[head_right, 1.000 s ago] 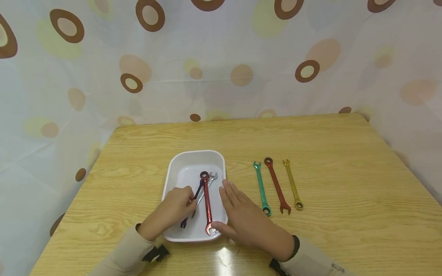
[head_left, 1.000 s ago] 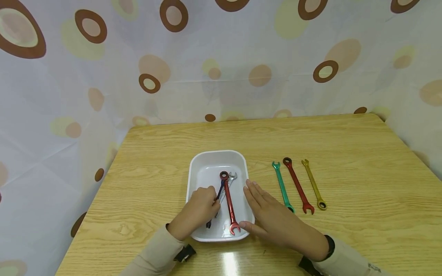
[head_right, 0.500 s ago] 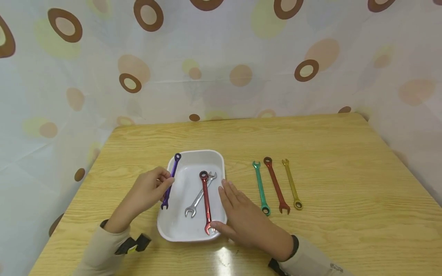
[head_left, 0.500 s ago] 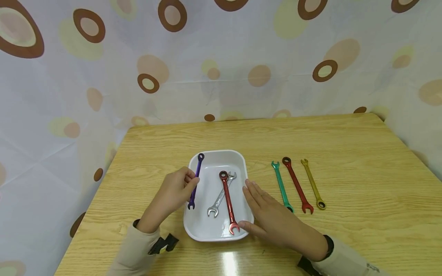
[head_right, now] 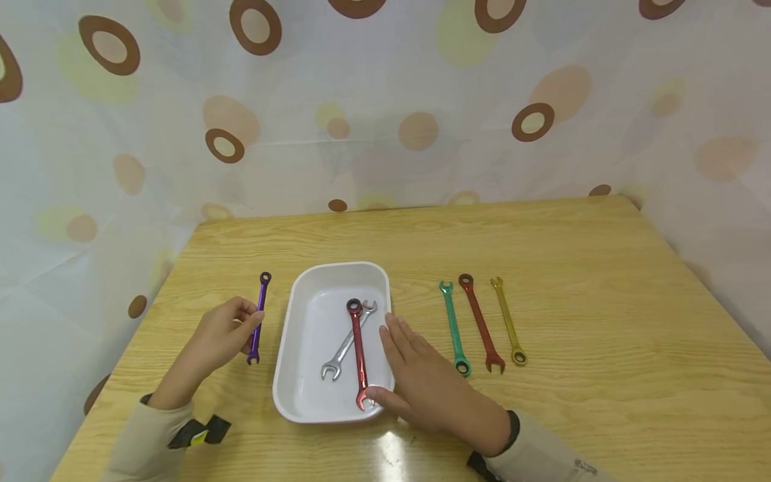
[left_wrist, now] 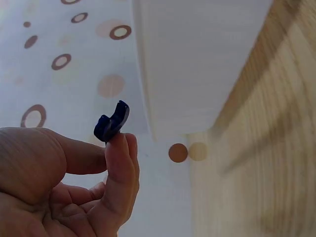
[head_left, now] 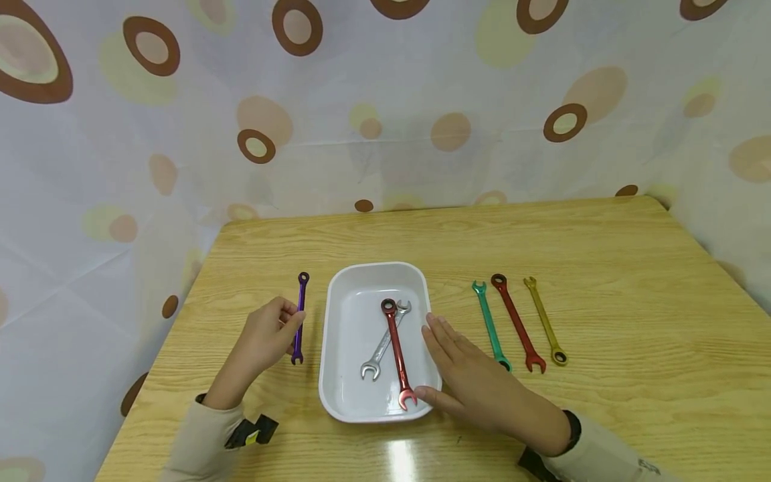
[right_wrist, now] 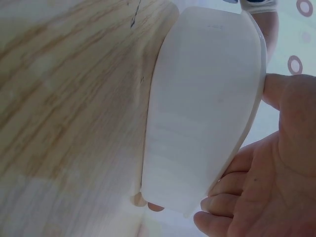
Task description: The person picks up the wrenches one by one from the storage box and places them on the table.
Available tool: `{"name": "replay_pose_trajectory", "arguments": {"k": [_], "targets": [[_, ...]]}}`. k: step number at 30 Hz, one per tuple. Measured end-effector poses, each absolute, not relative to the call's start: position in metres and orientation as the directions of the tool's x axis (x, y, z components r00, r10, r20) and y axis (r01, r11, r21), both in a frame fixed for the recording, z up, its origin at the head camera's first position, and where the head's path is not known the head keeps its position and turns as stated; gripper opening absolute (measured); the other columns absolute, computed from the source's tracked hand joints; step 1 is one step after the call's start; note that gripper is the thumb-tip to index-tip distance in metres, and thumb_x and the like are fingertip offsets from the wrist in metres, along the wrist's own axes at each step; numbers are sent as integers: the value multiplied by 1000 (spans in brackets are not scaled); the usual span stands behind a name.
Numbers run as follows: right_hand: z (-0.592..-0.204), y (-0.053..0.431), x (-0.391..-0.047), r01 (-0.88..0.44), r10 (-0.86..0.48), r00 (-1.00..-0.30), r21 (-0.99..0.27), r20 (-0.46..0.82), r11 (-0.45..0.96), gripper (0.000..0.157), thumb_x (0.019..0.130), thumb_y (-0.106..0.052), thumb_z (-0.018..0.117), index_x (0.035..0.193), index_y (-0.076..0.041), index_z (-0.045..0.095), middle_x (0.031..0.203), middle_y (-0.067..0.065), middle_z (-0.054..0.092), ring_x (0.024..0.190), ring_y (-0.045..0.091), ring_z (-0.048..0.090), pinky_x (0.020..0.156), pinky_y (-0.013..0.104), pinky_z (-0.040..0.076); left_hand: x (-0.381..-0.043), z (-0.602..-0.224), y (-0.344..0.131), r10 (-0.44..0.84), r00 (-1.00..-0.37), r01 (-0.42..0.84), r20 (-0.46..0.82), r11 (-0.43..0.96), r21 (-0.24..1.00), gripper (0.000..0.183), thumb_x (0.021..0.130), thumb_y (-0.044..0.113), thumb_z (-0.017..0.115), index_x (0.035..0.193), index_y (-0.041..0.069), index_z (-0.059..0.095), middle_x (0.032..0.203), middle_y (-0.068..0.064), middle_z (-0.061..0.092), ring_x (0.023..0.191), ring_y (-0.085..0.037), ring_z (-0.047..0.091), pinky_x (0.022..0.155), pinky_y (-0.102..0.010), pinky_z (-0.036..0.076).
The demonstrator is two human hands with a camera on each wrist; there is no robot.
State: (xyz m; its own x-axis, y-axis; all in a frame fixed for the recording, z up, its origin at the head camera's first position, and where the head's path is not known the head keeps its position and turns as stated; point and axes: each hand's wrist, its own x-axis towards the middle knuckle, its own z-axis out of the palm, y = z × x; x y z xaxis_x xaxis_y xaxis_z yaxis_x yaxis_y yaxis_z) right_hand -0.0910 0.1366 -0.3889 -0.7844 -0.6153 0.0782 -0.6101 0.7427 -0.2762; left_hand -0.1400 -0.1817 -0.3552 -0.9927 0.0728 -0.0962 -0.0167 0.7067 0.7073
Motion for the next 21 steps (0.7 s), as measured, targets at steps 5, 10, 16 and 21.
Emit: {"name": "replay_pose_trajectory", "arguments": {"k": [5, 10, 16, 21], "targets": [[-387, 137, -91, -604, -611, -789, -273, 72, 748, 82, 97, -56, 41, 147, 8, 27, 155, 25, 17, 144, 37, 17, 112, 49, 27, -146, -375, -191, 70, -988, -40, -136, 744, 666, 21, 98, 14, 52, 102, -6, 55, 79, -12, 61, 53, -14, 60, 50, -30, 53], [-388, 138, -91, -605, -610, -789, -274, 76, 748, 83, 97, -57, 41, 147, 7, 26, 156, 25, 17, 144, 36, 17, 112, 49, 27, -153, -396, -196, 79, -987, -30, -142, 769, 639, 18, 97, 11, 54, 97, -7, 56, 74, -10, 61, 49, -13, 58, 48, -27, 50], [-389, 137, -90, -609, -613, -786, -278, 83, 743, 82, 97, -56, 41, 147, 7, 27, 155, 25, 18, 144, 36, 17, 112, 48, 27, -158, -408, -196, 92, -984, -19, -152, 798, 602, 18, 95, 11, 55, 95, -7, 56, 75, -11, 63, 47, -12, 57, 46, -26, 48], [-390, 137, -90, -608, -611, -787, -280, 86, 743, 81, 97, -55, 41, 147, 7, 27, 155, 24, 18, 144, 36, 17, 113, 48, 26, -161, -411, -196, 101, -982, -8, -158, 819, 574, 19, 96, 11, 54, 96, -8, 56, 75, -10, 63, 46, -13, 57, 46, -26, 46]]}}
